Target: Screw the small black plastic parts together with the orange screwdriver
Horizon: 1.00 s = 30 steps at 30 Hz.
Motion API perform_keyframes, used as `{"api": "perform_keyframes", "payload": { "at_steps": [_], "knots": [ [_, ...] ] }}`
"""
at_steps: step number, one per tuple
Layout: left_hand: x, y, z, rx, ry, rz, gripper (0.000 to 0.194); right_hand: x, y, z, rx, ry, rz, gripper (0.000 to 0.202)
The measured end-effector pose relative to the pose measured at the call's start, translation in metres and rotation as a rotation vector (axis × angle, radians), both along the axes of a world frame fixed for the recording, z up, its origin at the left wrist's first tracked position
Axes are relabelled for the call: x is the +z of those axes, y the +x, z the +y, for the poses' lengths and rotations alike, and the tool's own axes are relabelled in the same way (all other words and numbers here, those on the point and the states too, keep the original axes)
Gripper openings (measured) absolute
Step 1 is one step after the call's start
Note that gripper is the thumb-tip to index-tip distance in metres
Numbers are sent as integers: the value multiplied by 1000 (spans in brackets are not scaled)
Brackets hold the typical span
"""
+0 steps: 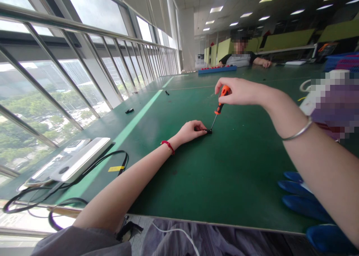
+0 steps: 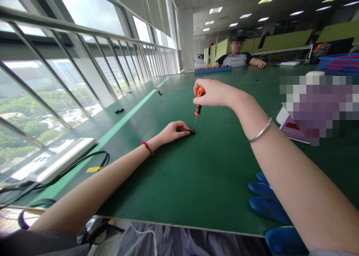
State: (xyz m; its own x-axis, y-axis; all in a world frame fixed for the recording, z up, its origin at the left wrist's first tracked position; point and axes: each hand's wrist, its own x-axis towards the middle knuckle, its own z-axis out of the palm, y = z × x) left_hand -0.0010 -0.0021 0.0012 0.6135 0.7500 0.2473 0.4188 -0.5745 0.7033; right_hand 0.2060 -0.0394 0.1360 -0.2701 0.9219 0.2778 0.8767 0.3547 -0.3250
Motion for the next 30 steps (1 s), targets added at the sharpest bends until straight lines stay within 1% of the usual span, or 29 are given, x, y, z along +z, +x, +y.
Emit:
{"api": "perform_keyframes", "payload": {
  "at_steps": [3, 6, 9, 12, 14, 16, 18, 22, 26, 30],
  "knots": [
    [1, 0, 0, -2, -4, -2, 21, 0, 0, 0, -3, -26, 8, 22],
    [1, 0, 0, -7, -10, -8, 22, 0, 0, -3, -13, -61, 24, 30],
    [0, -1, 1, -12, -13, -14, 23, 0, 0, -3, 1, -20, 35, 20],
    [-1, -1, 2, -12, -12, -19, 23, 0, -2, -4, -6, -16, 32, 27],
    [-1, -1, 2, -13, -11, -24, 24, 1, -3, -5, -17, -31, 15, 26],
    [-1, -1, 1, -13, -6, -28, 24, 2, -4, -7, -31, -9, -9, 23],
    [-1, -1, 1, -14, 2, -27, 23, 3, -6, -9, -45, 49, -18, 20],
    [0, 0, 0, -11, 11, -22, 22, 3, -10, -11, -36, 118, 14, 16],
    [0, 1, 0, 2, 23, -19, 20, 2, -14, -12, -9, 146, 9, 16],
    [0, 1, 0, 9, 20, -16, 20, 0, -17, -13, -1, 121, -12, 16]
  ]
}}
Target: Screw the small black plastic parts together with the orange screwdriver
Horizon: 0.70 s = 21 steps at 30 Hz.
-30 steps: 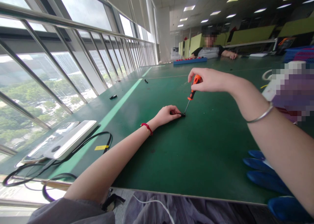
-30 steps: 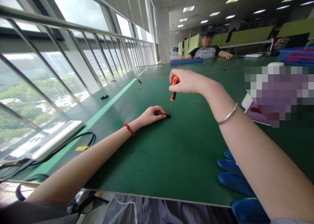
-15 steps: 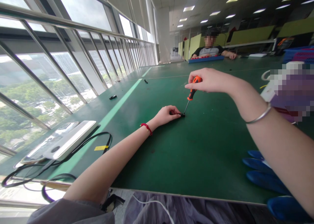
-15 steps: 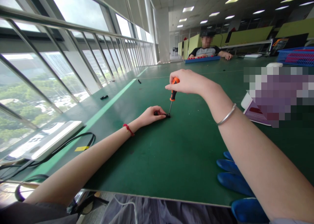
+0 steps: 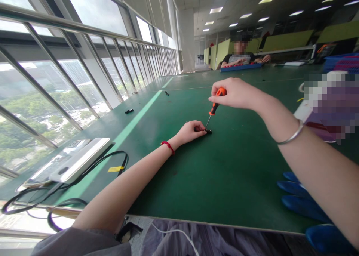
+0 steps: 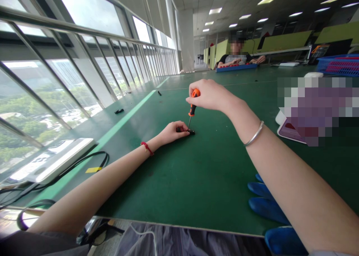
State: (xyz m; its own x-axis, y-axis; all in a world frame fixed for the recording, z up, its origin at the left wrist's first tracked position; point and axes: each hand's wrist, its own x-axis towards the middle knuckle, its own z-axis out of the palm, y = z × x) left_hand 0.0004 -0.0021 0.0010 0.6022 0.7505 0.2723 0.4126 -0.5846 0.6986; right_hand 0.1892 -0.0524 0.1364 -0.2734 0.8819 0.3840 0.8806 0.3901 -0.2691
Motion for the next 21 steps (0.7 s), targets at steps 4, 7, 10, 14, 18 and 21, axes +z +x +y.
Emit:
{"api": "perform_keyframes", "payload": {
  "at_steps": [4, 7, 10, 14, 18, 21],
  "knots": [
    [0, 0, 0, -2, 3, -1, 19, -1, -1, -1, 5, -12, -8, 16],
    [0, 0, 1, -9, 3, -5, 19, -1, -1, -1, 5, -7, -9, 16],
    [0, 0, 1, -6, -2, -10, 20, -1, -1, -1, 7, -13, -8, 16],
    [1, 0, 0, -5, -7, -8, 21, -2, -1, 3, 45, -6, -3, 16],
    [1, 0, 0, 3, -18, 3, 21, -3, -1, 6, 57, -46, 6, 21],
    [1, 0, 1, 3, -13, 6, 20, -3, -1, 5, 58, -90, 39, 25]
  ]
}}
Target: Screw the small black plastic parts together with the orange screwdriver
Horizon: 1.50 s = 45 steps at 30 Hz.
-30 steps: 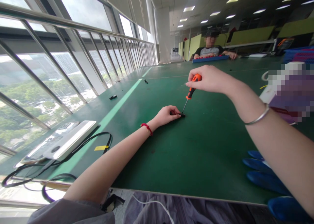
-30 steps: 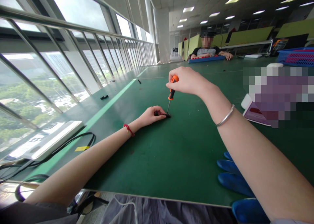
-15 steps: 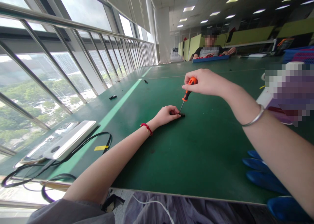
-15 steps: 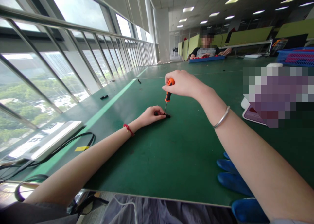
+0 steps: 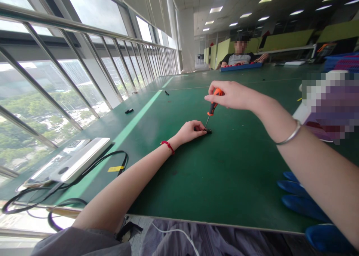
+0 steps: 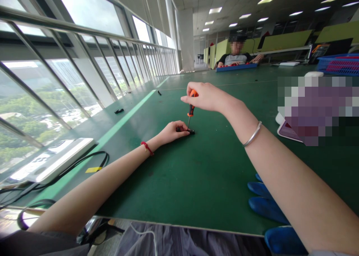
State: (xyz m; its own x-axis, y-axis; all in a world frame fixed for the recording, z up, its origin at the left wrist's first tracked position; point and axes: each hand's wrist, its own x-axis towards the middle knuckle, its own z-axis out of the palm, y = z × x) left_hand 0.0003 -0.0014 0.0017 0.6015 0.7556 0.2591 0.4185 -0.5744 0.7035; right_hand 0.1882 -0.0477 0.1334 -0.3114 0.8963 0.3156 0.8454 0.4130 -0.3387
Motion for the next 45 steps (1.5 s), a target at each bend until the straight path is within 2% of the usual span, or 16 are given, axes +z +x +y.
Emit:
{"api": "perform_keyframes", "payload": {
  "at_steps": [3, 12, 20, 29, 34, 36, 41, 43, 45],
  "knots": [
    [0, 0, 0, -3, 16, 2, 20, 0, -1, -3, -1, 3, 0, 29],
    [2, 2, -6, 6, 51, 26, 17, 0, -2, -5, -27, 52, -22, 18],
    [-1, 11, -13, 123, 115, 71, 22, 0, -1, -2, -18, 51, -25, 17],
    [0, 14, -13, 139, 78, 63, 19, 1, -2, -4, -13, 28, -15, 21],
    [4, 14, -20, 211, 177, 162, 20, 1, -3, -7, 17, 43, -11, 17],
    [7, 11, -20, 179, 181, 204, 27, 2, -2, -8, 26, 38, -17, 16],
    [17, -2, -8, -113, 55, 231, 37, 3, 0, -8, 31, 25, -32, 15],
    [19, -6, -5, -146, 49, 244, 38, 3, 1, -8, 29, 24, -34, 14],
    [22, -8, -6, -132, 114, 288, 37, 3, 2, -7, 26, 25, -36, 13]
  ]
}}
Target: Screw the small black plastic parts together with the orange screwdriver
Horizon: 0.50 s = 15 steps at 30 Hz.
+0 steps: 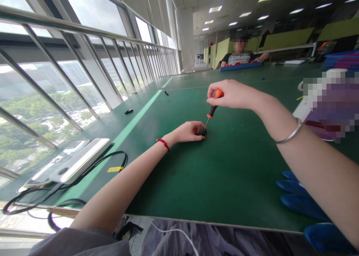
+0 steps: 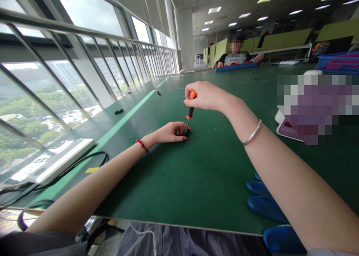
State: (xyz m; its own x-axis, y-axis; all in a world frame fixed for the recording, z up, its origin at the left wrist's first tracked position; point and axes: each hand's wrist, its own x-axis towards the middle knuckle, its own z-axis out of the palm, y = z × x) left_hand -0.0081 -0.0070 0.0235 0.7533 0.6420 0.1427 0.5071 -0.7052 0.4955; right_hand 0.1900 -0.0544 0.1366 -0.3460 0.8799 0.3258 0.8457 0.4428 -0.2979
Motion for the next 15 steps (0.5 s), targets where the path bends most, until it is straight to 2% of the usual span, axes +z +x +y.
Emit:
{"api": "perform_keyframes", "payload": {
  "at_steps": [5, 8, 11, 15],
  "knots": [
    [4, -1, -8, 29, 303, 141, 31, 0, 4, 3, -14, 19, -12, 12],
    [3, -1, -11, 67, 409, 180, 23, 1, 7, 4, -27, 17, -16, 12],
    [-1, -1, -10, 88, 413, 138, 21, 1, 8, 6, -35, 14, -4, 13],
    [-7, 0, -6, 80, 324, 1, 17, 1, 8, 7, -22, -12, 19, 16]
  ]
}}
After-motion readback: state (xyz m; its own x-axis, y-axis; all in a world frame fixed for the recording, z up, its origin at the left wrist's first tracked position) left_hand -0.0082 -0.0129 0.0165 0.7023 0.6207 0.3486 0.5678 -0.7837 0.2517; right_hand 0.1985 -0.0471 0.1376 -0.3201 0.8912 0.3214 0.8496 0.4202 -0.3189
